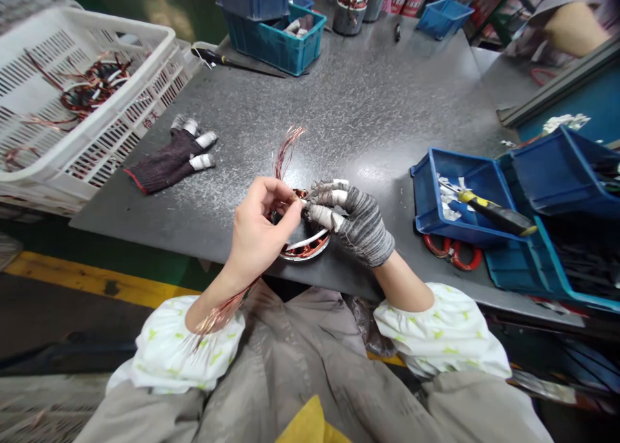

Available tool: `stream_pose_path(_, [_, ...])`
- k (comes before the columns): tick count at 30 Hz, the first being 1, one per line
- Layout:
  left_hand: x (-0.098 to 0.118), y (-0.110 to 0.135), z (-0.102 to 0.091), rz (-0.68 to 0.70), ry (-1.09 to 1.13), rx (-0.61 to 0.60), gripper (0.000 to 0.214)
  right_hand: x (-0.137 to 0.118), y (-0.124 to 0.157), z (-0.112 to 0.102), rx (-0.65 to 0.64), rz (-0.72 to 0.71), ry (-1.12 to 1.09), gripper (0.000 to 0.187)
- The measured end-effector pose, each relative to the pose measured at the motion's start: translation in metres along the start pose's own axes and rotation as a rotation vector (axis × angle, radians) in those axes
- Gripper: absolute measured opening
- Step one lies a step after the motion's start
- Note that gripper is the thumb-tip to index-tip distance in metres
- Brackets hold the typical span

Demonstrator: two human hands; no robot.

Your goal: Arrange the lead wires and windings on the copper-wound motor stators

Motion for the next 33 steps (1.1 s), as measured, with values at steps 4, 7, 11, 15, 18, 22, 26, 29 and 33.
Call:
stream_pose_path(4, [0.0,-0.001,0.003,-0.033,0.028,-0.044,0.019,0.0,-0.001,0.0,-0.007,0.01,0.006,0.024])
stream_pose_path(7, [-0.001,-0.001,0.002,-0.036,0.022,-0.043,0.018,0.0,-0.001,0.001,-0.015,0.011,-0.003,0.024])
stream_pose_path(11, [-0.001,-0.001,0.003,-0.027,-0.01,-0.062,0.014,0.003,0.0,0.001,-0.006,0.012,-0.013,0.025])
stream_pose_path(15, [0.003,-0.002,0.004,-0.013,-0.074,-0.092,0.008,0.003,0.001,0.001,0.003,-0.027,-0.027,0.022])
stream_pose_path(18, [0.006,-0.003,0.004,0.002,-0.096,-0.104,0.004,0.004,0.001,0.0,0.001,-0.028,-0.04,0.019])
stream_pose_path(22, [0.006,-0.002,0.003,0.008,-0.111,-0.101,0.005,0.008,0.003,0.0,-0.008,0.02,-0.018,0.021])
stream_pose_path(26, [0.006,-0.002,0.004,0.023,-0.122,-0.107,0.006,0.009,0.004,-0.001,0.017,0.009,-0.031,0.018])
stream_pose_path(29, [0.006,-0.002,0.004,0.025,-0.113,-0.114,0.008,0.006,0.003,0.0,-0.008,-0.012,-0.041,0.017])
stream_pose_path(33, [0.006,-0.003,0.004,-0.016,-0.082,-0.128,0.012,0.006,0.002,0.0,-0.021,0.034,-0.022,0.024])
Point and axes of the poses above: each hand's wrist, its own y-axis away from the middle knuckle, its own z-axis out of the palm, x = y × z, the point moved 7 cm from there along -y, towards the middle knuckle
